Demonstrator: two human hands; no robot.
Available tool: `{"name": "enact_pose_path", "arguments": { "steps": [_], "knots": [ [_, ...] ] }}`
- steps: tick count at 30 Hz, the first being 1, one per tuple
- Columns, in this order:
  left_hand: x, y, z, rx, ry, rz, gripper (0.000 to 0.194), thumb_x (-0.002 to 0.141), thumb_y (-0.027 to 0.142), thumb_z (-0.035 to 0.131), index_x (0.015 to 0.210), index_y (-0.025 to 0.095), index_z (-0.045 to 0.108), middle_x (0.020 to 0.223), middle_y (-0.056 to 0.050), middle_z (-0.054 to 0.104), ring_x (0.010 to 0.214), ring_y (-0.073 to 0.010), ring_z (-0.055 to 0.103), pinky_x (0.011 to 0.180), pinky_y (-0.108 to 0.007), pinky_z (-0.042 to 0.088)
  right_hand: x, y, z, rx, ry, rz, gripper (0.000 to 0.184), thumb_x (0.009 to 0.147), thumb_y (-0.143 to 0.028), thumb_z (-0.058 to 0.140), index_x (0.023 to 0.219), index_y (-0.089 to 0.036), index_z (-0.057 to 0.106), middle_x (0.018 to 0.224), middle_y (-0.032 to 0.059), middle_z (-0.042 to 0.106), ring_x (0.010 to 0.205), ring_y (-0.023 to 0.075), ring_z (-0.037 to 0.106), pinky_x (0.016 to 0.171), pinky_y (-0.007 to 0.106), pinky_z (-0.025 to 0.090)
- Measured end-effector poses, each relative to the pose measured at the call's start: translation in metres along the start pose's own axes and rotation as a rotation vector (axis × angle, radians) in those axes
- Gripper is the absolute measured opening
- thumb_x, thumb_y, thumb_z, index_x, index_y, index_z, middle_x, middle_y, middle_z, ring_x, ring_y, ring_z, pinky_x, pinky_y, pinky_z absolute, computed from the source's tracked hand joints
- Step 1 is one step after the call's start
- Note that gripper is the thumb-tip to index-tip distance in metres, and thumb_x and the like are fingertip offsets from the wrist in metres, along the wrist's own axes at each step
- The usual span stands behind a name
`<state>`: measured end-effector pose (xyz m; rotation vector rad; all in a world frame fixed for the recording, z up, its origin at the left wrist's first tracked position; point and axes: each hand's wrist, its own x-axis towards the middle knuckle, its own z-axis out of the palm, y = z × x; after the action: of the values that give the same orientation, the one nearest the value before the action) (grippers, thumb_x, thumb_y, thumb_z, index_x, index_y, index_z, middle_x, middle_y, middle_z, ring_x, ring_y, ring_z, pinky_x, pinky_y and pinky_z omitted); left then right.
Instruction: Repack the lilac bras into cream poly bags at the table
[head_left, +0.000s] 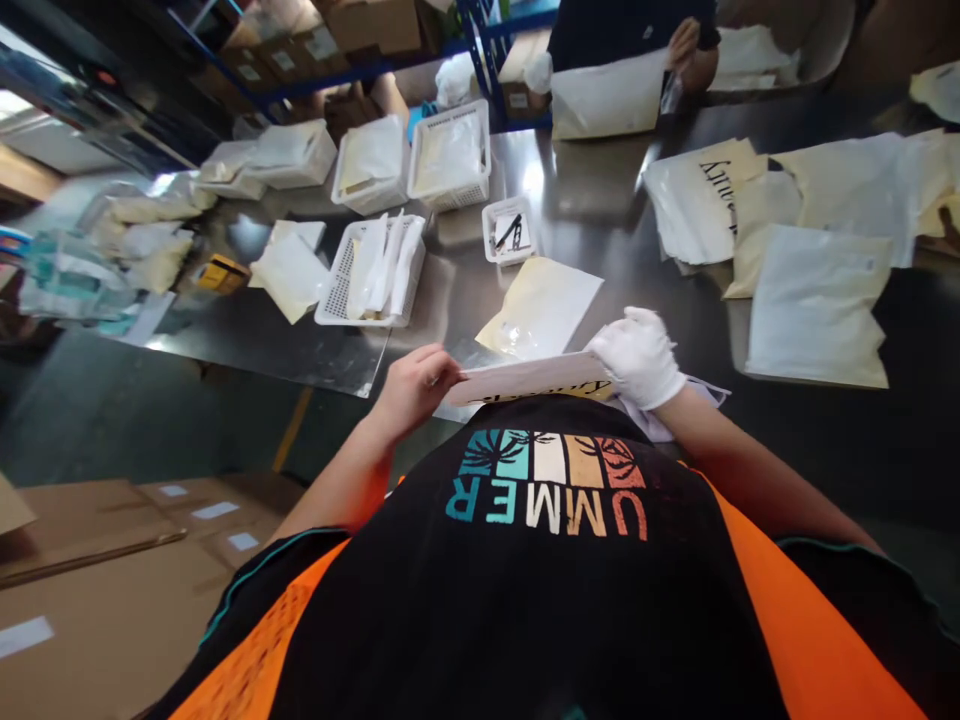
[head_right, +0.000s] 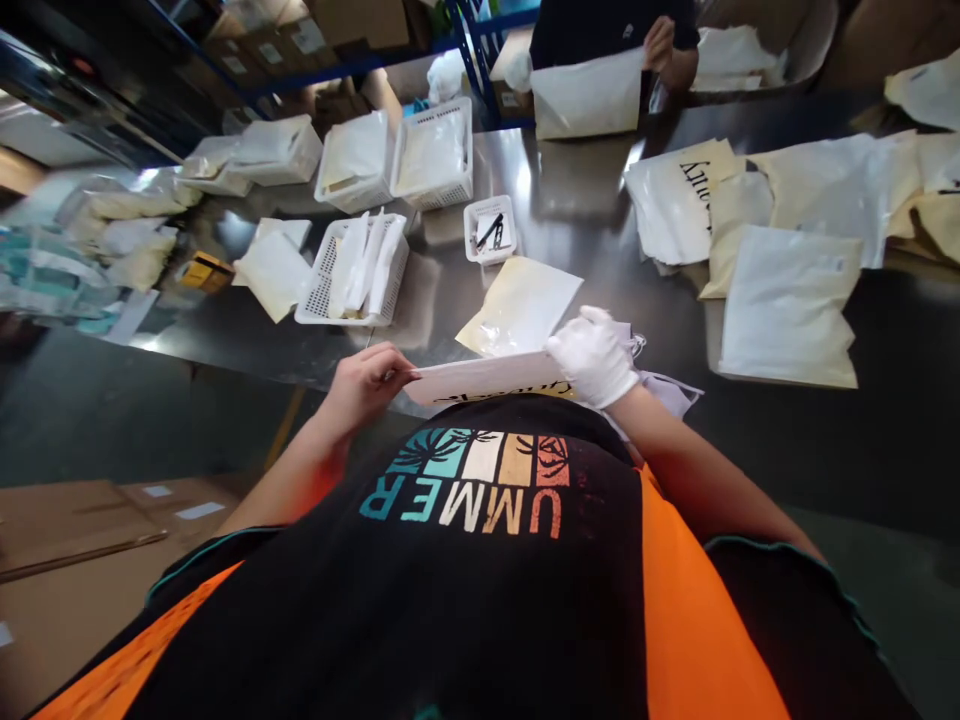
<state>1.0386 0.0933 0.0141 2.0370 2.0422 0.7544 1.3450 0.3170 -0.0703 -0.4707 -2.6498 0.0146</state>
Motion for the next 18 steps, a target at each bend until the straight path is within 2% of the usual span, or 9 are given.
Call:
{"name": "enact_pose_path", "arguments": {
  "steps": [2,5,7,10,12,14,16,18],
  "knots": [
    [-0.006,-0.014,-0.011,0.015,-0.074,-0.061,0.024,0.102,0.028,0.066,0.08,0.019,0.067,0.079,-0.004,0.068,0.075,-0.0167,0.061,0.071,-0.026,0.047,-0.014,0.018,-0.003,0.032,0.032,0.068,0.033,0.108,-0.026,0.046,0.092,-0.024,0.074,0.085,0.0077,0.073,0.086,0.023,0.06,0.113,0.051,0.044],
    [-0.009,-0.028,-0.017,0.085,-0.285,-0.078,0.02,0.098,0.033,0.072,0.084,0.02,0.069,0.086,-0.005,0.07,0.084,-0.021,0.064,0.077,-0.03,0.05,-0.02,0.018,-0.009,0.092,0.06,0.054,0.033,0.108,-0.025,0.045,0.09,-0.025,0.072,0.086,0.0088,0.074,0.087,0.0243,0.06,0.112,0.052,0.046],
    [-0.003,-0.027,-0.007,0.119,-0.386,-0.048,0.016,0.095,0.036,0.076,0.096,0.02,0.074,0.097,-0.008,0.073,0.092,-0.0246,0.067,0.083,-0.033,0.052,-0.014,0.005,-0.013,0.087,0.063,0.007,0.033,0.108,-0.023,0.043,0.09,-0.025,0.071,0.083,0.0064,0.072,0.085,0.0234,0.059,0.11,0.05,0.048],
    [0.013,-0.009,0.026,0.053,-0.485,0.041,0.026,0.097,0.034,0.074,0.118,0.019,0.076,0.114,-0.011,0.076,0.099,-0.0249,0.07,0.087,-0.033,0.053,-0.004,-0.014,-0.018,0.023,0.084,-0.05,0.034,0.108,-0.02,0.042,0.09,-0.026,0.07,0.079,0.0043,0.069,0.082,0.0226,0.057,0.105,0.046,0.05],
    [0.023,0.005,0.05,0.012,-0.519,0.085,0.016,0.102,0.028,0.065,0.108,0.019,0.077,0.106,-0.009,0.076,0.091,-0.0214,0.07,0.079,-0.029,0.05,-0.002,-0.018,-0.021,-0.006,0.097,-0.082,0.034,0.109,-0.022,0.042,0.09,-0.025,0.071,0.078,0.0047,0.068,0.081,0.0228,0.056,0.101,0.045,0.05],
    [0.029,0.014,0.066,0.003,-0.5,0.087,0.022,0.103,0.024,0.061,0.084,0.018,0.071,0.087,-0.006,0.071,0.076,-0.018,0.065,0.069,-0.028,0.043,-0.003,-0.017,-0.024,-0.012,0.096,-0.083,0.036,0.11,-0.025,0.042,0.089,-0.023,0.071,0.078,0.0054,0.068,0.079,0.0227,0.055,0.095,0.045,0.049],
    [0.03,0.016,0.073,-0.01,-0.46,0.078,0.033,0.101,0.026,0.065,0.069,0.019,0.059,0.076,-0.003,0.063,0.067,-0.0157,0.058,0.063,-0.028,0.036,-0.007,-0.013,-0.026,-0.012,0.081,-0.049,0.038,0.111,-0.03,0.042,0.088,-0.022,0.072,0.078,0.0066,0.066,0.078,0.0228,0.054,0.089,0.044,0.047],
    [0.029,0.015,0.072,-0.016,-0.427,0.073,0.041,0.098,0.033,0.072,0.065,0.02,0.052,0.071,-0.001,0.059,0.062,-0.0142,0.051,0.06,-0.028,0.031,-0.011,-0.009,-0.027,0.015,0.054,0.003,0.041,0.111,-0.034,0.042,0.087,-0.021,0.072,0.079,0.0077,0.065,0.079,0.0233,0.054,0.087,0.043,0.046]
  ]
}}
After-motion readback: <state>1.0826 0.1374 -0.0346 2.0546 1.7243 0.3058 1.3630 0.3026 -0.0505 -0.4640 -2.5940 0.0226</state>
